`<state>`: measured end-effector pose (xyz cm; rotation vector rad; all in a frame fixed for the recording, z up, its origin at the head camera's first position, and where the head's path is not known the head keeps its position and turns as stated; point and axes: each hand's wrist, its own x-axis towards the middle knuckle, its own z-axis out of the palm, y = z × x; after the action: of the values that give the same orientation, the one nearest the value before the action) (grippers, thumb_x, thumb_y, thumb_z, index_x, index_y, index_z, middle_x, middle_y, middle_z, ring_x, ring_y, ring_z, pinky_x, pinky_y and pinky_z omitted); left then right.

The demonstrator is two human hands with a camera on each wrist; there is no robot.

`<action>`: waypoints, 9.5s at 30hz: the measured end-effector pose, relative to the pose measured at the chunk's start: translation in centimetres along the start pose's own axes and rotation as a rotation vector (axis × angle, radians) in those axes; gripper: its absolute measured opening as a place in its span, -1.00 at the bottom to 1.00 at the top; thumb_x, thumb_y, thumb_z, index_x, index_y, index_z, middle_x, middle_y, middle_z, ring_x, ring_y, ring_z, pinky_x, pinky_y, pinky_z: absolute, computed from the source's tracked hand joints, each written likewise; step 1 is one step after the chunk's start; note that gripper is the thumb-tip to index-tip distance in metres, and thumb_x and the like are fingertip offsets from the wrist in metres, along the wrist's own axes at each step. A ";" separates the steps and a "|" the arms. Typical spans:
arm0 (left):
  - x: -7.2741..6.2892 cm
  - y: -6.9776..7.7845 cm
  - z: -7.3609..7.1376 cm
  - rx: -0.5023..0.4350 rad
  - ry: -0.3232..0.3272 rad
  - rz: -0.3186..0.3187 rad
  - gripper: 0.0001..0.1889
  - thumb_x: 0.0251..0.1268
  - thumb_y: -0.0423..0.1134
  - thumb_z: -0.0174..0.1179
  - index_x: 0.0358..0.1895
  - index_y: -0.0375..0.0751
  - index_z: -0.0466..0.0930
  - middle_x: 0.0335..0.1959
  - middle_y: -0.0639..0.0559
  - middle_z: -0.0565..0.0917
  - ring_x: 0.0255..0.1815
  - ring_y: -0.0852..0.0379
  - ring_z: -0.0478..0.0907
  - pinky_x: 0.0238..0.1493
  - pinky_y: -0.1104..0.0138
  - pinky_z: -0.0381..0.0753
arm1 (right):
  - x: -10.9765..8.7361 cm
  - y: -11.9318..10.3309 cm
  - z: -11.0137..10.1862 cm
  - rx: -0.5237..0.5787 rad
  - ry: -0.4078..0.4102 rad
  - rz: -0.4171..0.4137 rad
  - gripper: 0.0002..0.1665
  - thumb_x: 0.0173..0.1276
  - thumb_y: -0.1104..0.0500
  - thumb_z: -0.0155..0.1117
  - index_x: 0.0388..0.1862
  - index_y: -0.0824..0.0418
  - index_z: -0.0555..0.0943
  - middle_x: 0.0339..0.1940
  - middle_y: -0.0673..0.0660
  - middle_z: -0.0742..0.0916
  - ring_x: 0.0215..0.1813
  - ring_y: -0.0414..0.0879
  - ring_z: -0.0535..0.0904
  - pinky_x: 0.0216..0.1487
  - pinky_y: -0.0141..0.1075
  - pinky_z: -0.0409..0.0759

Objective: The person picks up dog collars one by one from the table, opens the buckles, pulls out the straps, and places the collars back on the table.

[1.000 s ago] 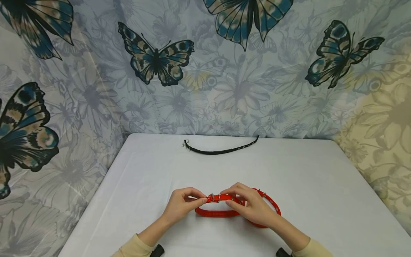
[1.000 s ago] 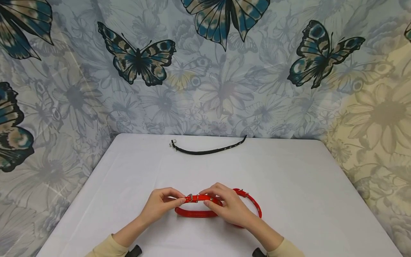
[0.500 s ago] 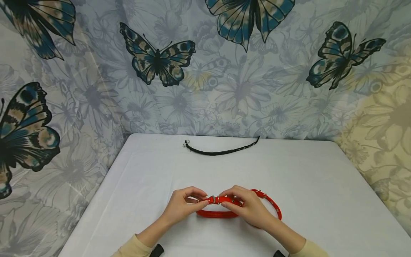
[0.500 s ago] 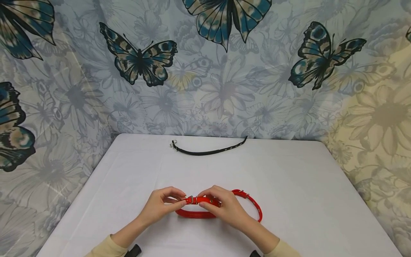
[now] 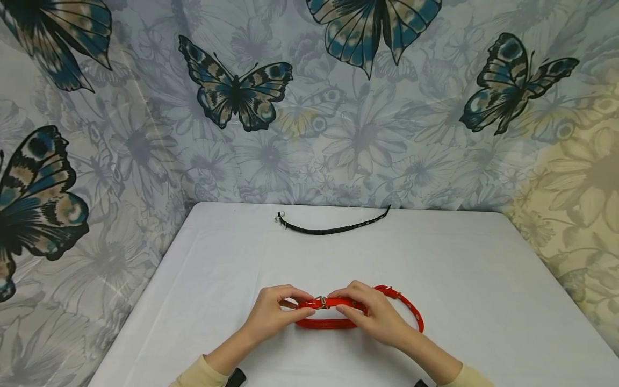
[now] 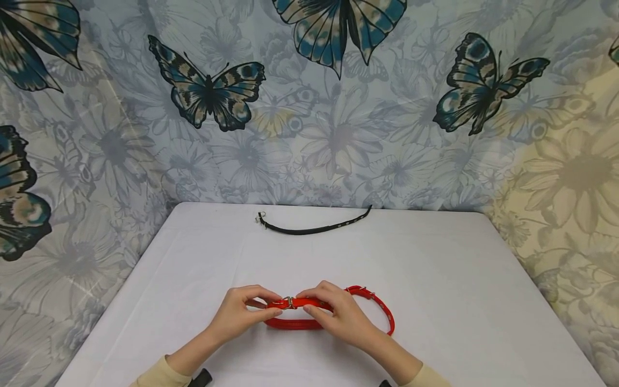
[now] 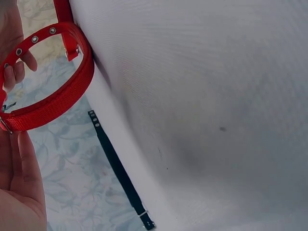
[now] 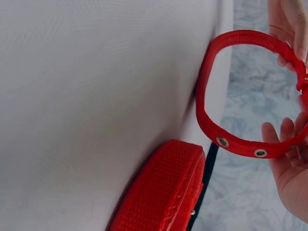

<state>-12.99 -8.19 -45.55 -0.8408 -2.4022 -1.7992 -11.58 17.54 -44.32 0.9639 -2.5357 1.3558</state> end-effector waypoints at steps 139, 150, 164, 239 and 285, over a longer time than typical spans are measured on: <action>11.1 -9.3 -5.9 -0.647 0.558 -0.886 -0.60 0.23 -0.35 0.33 0.10 -0.44 0.54 -0.46 -0.10 0.69 -0.42 0.09 0.73 -0.18 0.34 0.68 | 4.7 14.0 -11.5 0.863 0.416 0.983 -0.77 0.45 0.27 0.17 -0.01 0.36 0.46 -0.44 0.11 0.76 -0.30 -0.15 0.74 -0.11 -0.36 0.66; 11.9 -9.9 -5.3 -0.551 0.582 -0.878 -0.63 0.23 -0.36 0.32 0.05 -0.50 0.55 -0.56 -0.07 0.67 -0.51 0.10 0.72 -0.23 0.37 0.68 | 5.2 16.1 -11.0 0.825 0.446 1.011 -0.87 0.46 0.28 0.15 -0.11 0.35 0.48 -0.47 0.12 0.75 -0.35 -0.17 0.73 -0.13 -0.38 0.66; 12.3 -10.4 -5.3 -0.437 0.606 -0.865 -0.60 0.21 -0.34 0.31 0.05 -0.53 0.49 -0.56 -0.09 0.66 -0.61 0.16 0.68 -0.39 0.42 0.68 | 6.3 16.9 -10.2 0.559 0.480 1.068 -0.42 0.41 0.16 0.26 0.24 0.50 0.38 -0.54 0.01 0.72 -0.45 -0.27 0.69 -0.27 -0.44 0.66; 5.7 -2.3 2.4 -0.522 -0.037 -0.789 -0.72 0.36 -0.32 0.16 -0.03 -0.52 0.53 -0.38 -0.07 0.68 -0.42 0.21 0.65 -0.24 0.35 0.70 | -3.9 8.7 -10.7 0.261 0.058 0.896 -0.52 0.44 0.03 0.22 0.07 0.42 0.55 -0.26 0.13 0.69 -0.28 -0.07 0.62 -0.22 -0.31 0.69; 2.4 1.0 10.5 -0.778 -0.256 -0.848 -0.77 0.32 -0.41 0.16 -0.01 -0.43 0.57 -0.28 -0.05 0.68 -0.26 0.23 0.65 -0.04 0.42 0.62 | -9.2 5.9 -8.5 0.146 0.125 1.025 -0.48 0.42 0.04 0.25 0.10 0.47 0.57 -0.36 0.08 0.68 -0.30 -0.08 0.59 -0.26 -0.32 0.69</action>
<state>-11.58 2.41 -47.40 0.0426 -2.3596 -3.2204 -9.38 30.94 -46.94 -0.5422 -2.9286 1.7011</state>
